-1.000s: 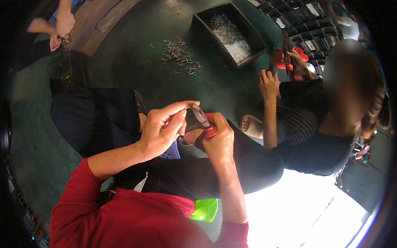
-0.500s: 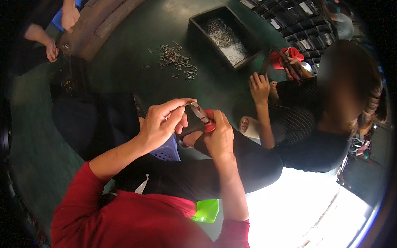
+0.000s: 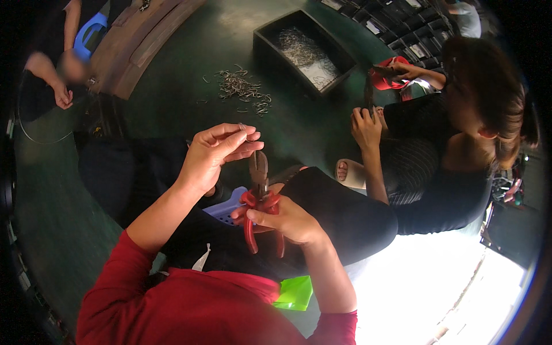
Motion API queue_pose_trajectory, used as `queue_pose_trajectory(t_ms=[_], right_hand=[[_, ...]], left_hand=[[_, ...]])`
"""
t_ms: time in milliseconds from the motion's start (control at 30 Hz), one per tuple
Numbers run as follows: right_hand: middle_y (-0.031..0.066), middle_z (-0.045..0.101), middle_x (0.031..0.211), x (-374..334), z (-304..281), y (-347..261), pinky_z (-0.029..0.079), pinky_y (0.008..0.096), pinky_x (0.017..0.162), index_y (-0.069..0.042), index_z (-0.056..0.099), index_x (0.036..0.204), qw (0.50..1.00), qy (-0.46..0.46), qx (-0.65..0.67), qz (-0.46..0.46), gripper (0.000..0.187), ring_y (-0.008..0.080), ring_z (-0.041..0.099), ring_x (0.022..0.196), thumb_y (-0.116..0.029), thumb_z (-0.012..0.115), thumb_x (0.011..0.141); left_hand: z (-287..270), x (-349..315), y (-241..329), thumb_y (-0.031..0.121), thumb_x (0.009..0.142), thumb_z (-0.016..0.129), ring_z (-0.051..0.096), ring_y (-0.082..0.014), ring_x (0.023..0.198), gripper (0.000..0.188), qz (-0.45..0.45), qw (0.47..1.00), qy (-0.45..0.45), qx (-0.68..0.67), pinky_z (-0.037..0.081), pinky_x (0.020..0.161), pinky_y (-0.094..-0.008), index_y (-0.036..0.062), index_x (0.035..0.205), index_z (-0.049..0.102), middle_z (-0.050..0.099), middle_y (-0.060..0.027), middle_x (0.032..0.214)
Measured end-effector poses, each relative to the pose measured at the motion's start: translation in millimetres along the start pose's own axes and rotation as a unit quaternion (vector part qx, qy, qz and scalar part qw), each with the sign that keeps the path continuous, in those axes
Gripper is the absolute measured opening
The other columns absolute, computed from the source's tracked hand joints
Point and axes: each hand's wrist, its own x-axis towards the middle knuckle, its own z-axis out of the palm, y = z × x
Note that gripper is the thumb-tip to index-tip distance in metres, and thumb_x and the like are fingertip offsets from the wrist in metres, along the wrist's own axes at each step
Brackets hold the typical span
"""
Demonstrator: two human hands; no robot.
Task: The person sits on a low stool and repeatedly picks up small metal wire pieces from a pile on the floor. Using red-handled pliers, they cut each piece and drop the cut segments into a nearby black bin. The process is continuous and repetitive.
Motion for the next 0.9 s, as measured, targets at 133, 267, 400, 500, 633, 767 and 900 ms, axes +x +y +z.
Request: queue_pose_trajectory(t_ms=[133, 267, 400, 500, 633, 767, 900], right_hand=[[0.0242, 0.061, 0.115, 0, 4, -4, 0.051, 0.0472, 0.091, 0.003, 0.041, 0.127, 0.997, -0.034, 0.062, 0.011, 0.054, 0.0358, 0.060, 0.110, -0.025, 0.067, 0.089], [0.0228, 0.062, 0.111, -1, 5, -7, 0.052, 0.0465, 0.089, 0.003, 0.042, 0.125, 0.997, -0.033, 0.065, 0.010, 0.053, 0.0348, 0.062, 0.107, -0.027, 0.067, 0.089], [0.0140, 0.064, 0.101, 1, 6, -7, 0.054, 0.0380, 0.078, 0.001, 0.049, 0.119, 1.000, 0.010, 0.008, 0.007, 0.041, 0.0251, 0.066, 0.085, -0.025, 0.065, 0.091], [0.0134, 0.069, 0.096, -3, 4, -8, 0.052, 0.0332, 0.074, 0.001, 0.057, 0.108, 0.982, 0.109, -0.151, -0.028, 0.031, 0.0217, 0.067, 0.087, -0.023, 0.065, 0.090], [0.0115, 0.062, 0.071, -6, 3, -6, 0.047, 0.0279, 0.065, 0.000, 0.060, 0.102, 0.859, 0.314, -0.396, -0.088, 0.022, 0.0178, 0.063, 0.064, -0.013, 0.066, 0.085], [0.0175, 0.067, 0.084, -4, -3, -3, 0.049, 0.0336, 0.071, -0.001, 0.059, 0.102, 0.817, 0.353, -0.439, -0.125, 0.021, 0.0323, 0.067, 0.082, -0.011, 0.066, 0.085], [0.0174, 0.066, 0.084, -3, -8, 1, 0.049, 0.0333, 0.072, -0.001, 0.058, 0.100, 0.806, 0.362, -0.448, -0.132, 0.019, 0.0310, 0.067, 0.080, -0.010, 0.066, 0.085]], left_hand=[[3, -2, -1, 0.011, 0.095, 0.057, 0.068, -0.0251, 0.097, 0.019, 0.035, 0.999, -0.018, 0.021, 0.054, 0.088, -0.0348, -0.0002, 0.106, 0.066, 0.068, -0.0133, 0.104], [3, -4, -2, 0.008, 0.096, 0.055, 0.067, -0.0248, 0.099, 0.017, 0.075, 0.995, -0.040, 0.046, 0.054, 0.088, -0.0350, -0.0012, 0.105, 0.066, 0.068, -0.0141, 0.104], [2, -3, 1, 0.006, 0.095, 0.056, 0.064, -0.0208, 0.103, 0.022, 0.075, 0.993, -0.067, 0.054, 0.051, 0.090, -0.0311, -0.0052, 0.112, 0.063, 0.066, -0.0150, 0.108], [0, -2, 10, 0.008, 0.095, 0.054, 0.063, -0.0219, 0.105, 0.025, 0.048, 0.995, -0.082, 0.028, 0.051, 0.091, -0.0329, -0.0044, 0.116, 0.061, 0.065, -0.0155, 0.111], [-11, 4, 30, 0.029, 0.101, 0.043, 0.066, -0.0201, 0.089, 0.041, -0.015, 0.995, -0.049, 0.089, 0.052, 0.083, -0.0324, -0.0027, 0.120, 0.060, 0.067, -0.0144, 0.101], [-8, -1, 31, 0.021, 0.098, 0.052, 0.064, -0.0130, 0.068, 0.030, -0.060, 0.975, -0.110, 0.182, 0.053, 0.066, -0.0255, 0.0004, 0.115, 0.065, 0.068, -0.0091, 0.083], [-5, -3, 30, 0.009, 0.093, 0.057, 0.065, -0.0123, 0.068, 0.026, -0.066, 0.973, -0.105, 0.193, 0.052, 0.062, -0.0233, -0.0001, 0.117, 0.064, 0.068, -0.0094, 0.083]])
